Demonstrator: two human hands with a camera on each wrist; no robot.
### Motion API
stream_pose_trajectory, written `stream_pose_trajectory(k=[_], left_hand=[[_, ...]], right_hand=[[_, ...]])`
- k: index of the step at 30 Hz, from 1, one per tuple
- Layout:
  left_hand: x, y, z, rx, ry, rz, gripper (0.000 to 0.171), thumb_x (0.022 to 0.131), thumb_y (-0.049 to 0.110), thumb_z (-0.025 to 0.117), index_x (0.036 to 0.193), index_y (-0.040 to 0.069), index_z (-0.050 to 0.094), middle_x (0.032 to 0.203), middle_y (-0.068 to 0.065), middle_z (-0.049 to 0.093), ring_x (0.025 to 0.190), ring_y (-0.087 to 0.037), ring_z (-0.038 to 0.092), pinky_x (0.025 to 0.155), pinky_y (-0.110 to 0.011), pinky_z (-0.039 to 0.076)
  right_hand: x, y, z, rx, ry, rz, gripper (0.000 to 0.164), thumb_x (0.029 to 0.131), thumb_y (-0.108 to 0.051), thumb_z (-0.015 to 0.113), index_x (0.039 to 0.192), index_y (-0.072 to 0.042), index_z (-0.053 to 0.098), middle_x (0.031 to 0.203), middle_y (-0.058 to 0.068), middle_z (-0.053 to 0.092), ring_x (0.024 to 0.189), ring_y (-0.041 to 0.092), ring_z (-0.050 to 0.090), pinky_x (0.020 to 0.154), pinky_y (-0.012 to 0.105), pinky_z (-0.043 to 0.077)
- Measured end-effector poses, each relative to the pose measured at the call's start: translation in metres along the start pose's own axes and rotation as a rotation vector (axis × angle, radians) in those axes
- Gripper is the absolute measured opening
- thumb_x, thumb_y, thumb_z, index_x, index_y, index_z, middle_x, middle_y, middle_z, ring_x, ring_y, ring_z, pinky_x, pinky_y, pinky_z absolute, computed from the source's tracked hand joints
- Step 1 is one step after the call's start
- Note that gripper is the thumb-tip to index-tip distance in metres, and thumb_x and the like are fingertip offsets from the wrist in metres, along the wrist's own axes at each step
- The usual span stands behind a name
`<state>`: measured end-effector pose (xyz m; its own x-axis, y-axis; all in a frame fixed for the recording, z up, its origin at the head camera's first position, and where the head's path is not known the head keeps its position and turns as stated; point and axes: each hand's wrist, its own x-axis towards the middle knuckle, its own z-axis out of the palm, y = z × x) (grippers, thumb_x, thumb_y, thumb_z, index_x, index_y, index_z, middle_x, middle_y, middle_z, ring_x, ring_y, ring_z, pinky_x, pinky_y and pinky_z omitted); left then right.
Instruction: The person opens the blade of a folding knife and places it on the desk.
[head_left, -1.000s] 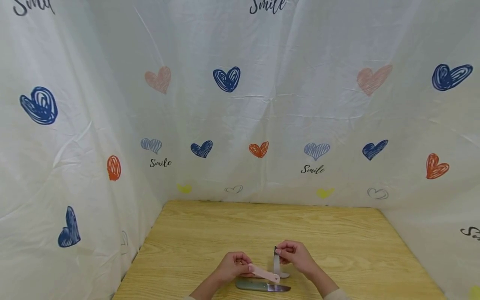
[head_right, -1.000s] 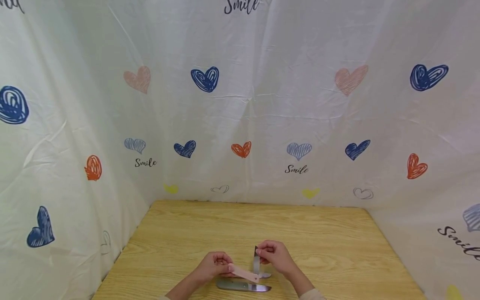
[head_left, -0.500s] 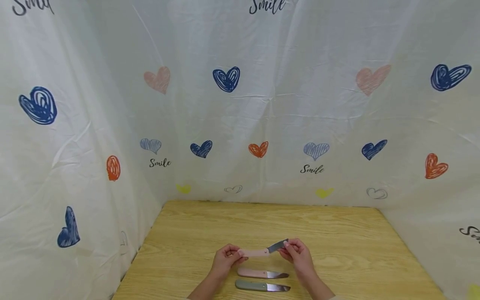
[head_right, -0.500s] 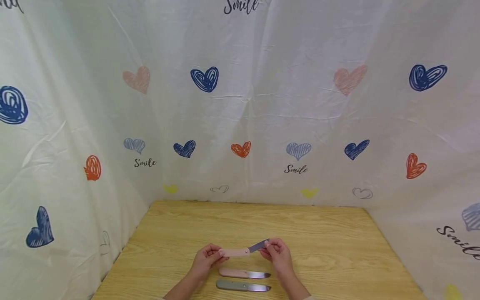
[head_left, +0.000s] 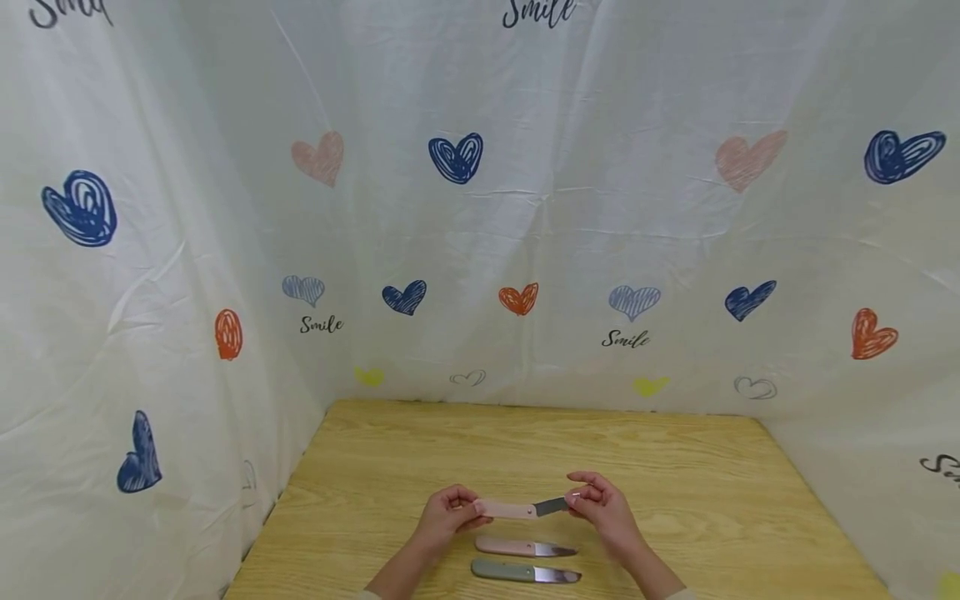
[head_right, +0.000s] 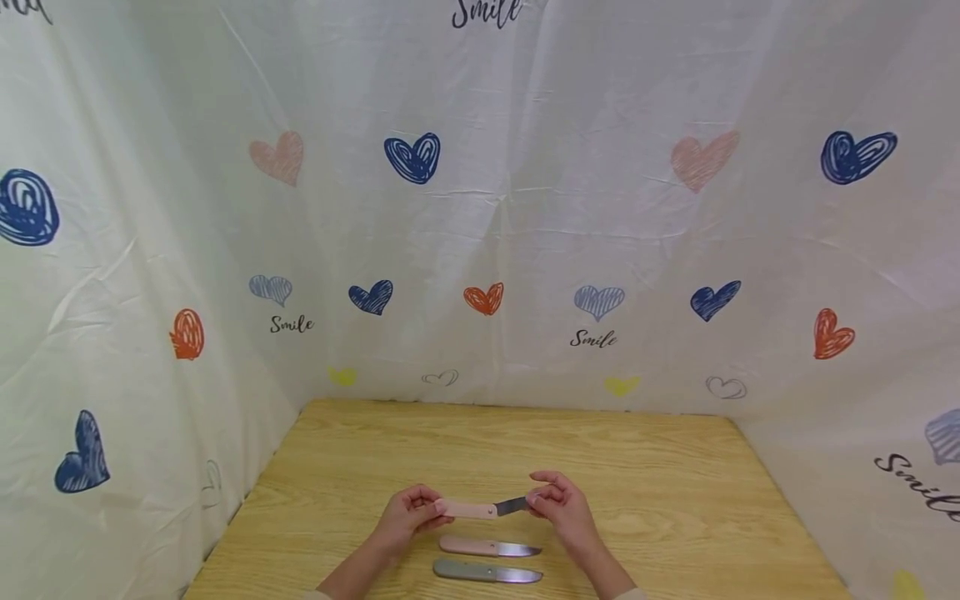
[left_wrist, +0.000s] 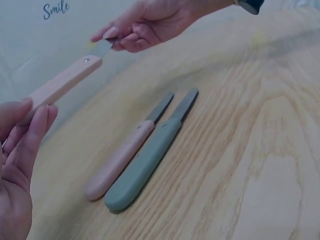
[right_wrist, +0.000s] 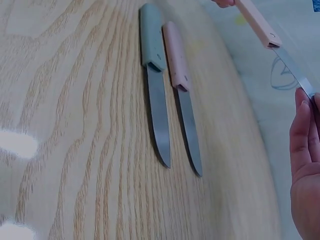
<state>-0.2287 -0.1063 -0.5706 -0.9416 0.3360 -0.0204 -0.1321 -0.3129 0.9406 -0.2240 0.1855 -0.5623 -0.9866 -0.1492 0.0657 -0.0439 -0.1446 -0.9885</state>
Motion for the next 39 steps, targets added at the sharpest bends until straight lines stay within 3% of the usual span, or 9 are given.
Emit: stream_pose_trajectory(k=[3,7,11,15,21,25,29,33,39], left_hand=[[0.0,-0.003,0.001,-0.005,0.029,-0.018,0.008,0.088,-0.008,0.061,0.093,-0.001,0.06,0.077,0.001,0.06,0.075,-0.013,0.072,0.078,-0.028,0.06],[-0.001,-0.008,0.004,-0.029,0.096,-0.033,0.008,0.09,-0.006,0.061,0.093,0.001,0.06,0.077,0.001,0.06,0.074,-0.013,0.072,0.077,-0.026,0.06],[-0.001,-0.01,0.006,-0.046,0.15,-0.014,0.007,0.09,-0.006,0.06,0.094,0.0,0.06,0.077,0.001,0.062,0.073,-0.012,0.071,0.076,-0.024,0.06],[-0.002,-0.011,0.005,-0.041,0.164,-0.006,0.005,0.09,-0.006,0.06,0.094,-0.002,0.06,0.076,0.001,0.062,0.072,-0.012,0.071,0.075,-0.024,0.06],[-0.001,-0.011,-0.001,-0.027,0.156,-0.006,0.006,0.089,-0.005,0.062,0.095,-0.005,0.06,0.077,0.0,0.063,0.072,-0.013,0.071,0.075,-0.024,0.06],[0.002,-0.012,-0.003,-0.007,0.17,-0.016,0.007,0.089,-0.002,0.065,0.095,-0.004,0.062,0.078,0.0,0.065,0.073,-0.012,0.071,0.076,-0.023,0.06],[0.004,-0.016,-0.002,0.054,0.225,-0.024,0.017,0.087,0.001,0.069,0.098,-0.009,0.063,0.078,0.001,0.067,0.073,-0.01,0.07,0.075,-0.023,0.06],[0.004,-0.022,-0.001,0.175,0.305,-0.04,0.028,0.085,0.005,0.073,0.103,-0.014,0.064,0.08,0.0,0.068,0.075,-0.007,0.066,0.074,-0.022,0.06],[0.001,-0.021,0.006,0.289,0.401,-0.046,0.025,0.085,0.005,0.072,0.102,-0.014,0.067,0.086,-0.007,0.071,0.078,-0.009,0.066,0.073,-0.024,0.06]], right_hand=[[0.0,0.001,-0.004,-0.039,-0.018,0.004,0.027,0.088,-0.002,0.066,0.114,-0.005,0.06,0.083,-0.009,0.071,0.077,0.007,0.069,0.076,0.026,0.061],[0.0,0.004,-0.002,-0.016,0.025,0.022,0.025,0.087,0.0,0.067,0.11,-0.009,0.063,0.081,-0.006,0.071,0.075,0.009,0.07,0.075,0.026,0.061],[-0.003,0.006,0.004,0.01,0.088,0.099,0.03,0.088,-0.002,0.067,0.116,0.003,0.057,0.081,-0.005,0.071,0.077,0.01,0.071,0.075,0.025,0.06],[-0.006,0.008,0.007,0.022,0.098,0.172,0.034,0.089,-0.003,0.067,0.116,0.013,0.053,0.081,-0.003,0.071,0.079,0.012,0.072,0.077,0.027,0.061],[-0.007,0.009,0.005,0.042,0.082,0.277,0.01,0.09,-0.007,0.067,0.095,0.0,0.063,0.085,0.003,0.073,0.077,0.012,0.072,0.077,0.028,0.061],[-0.007,0.011,0.002,0.034,0.108,0.324,0.009,0.091,-0.011,0.066,0.092,-0.003,0.065,0.092,0.005,0.075,0.077,0.012,0.071,0.074,0.025,0.061],[-0.007,0.015,-0.001,0.035,0.098,0.348,0.009,0.091,-0.011,0.066,0.093,-0.003,0.066,0.092,0.006,0.075,0.078,0.012,0.071,0.073,0.025,0.06],[-0.007,0.019,-0.005,0.057,0.06,0.373,0.008,0.091,-0.009,0.065,0.094,-0.002,0.066,0.087,0.005,0.073,0.08,0.013,0.072,0.075,0.025,0.061],[-0.004,0.026,-0.006,0.01,0.086,0.369,0.008,0.091,-0.01,0.066,0.093,-0.002,0.067,0.081,0.001,0.072,0.075,0.009,0.07,0.068,0.02,0.058]])
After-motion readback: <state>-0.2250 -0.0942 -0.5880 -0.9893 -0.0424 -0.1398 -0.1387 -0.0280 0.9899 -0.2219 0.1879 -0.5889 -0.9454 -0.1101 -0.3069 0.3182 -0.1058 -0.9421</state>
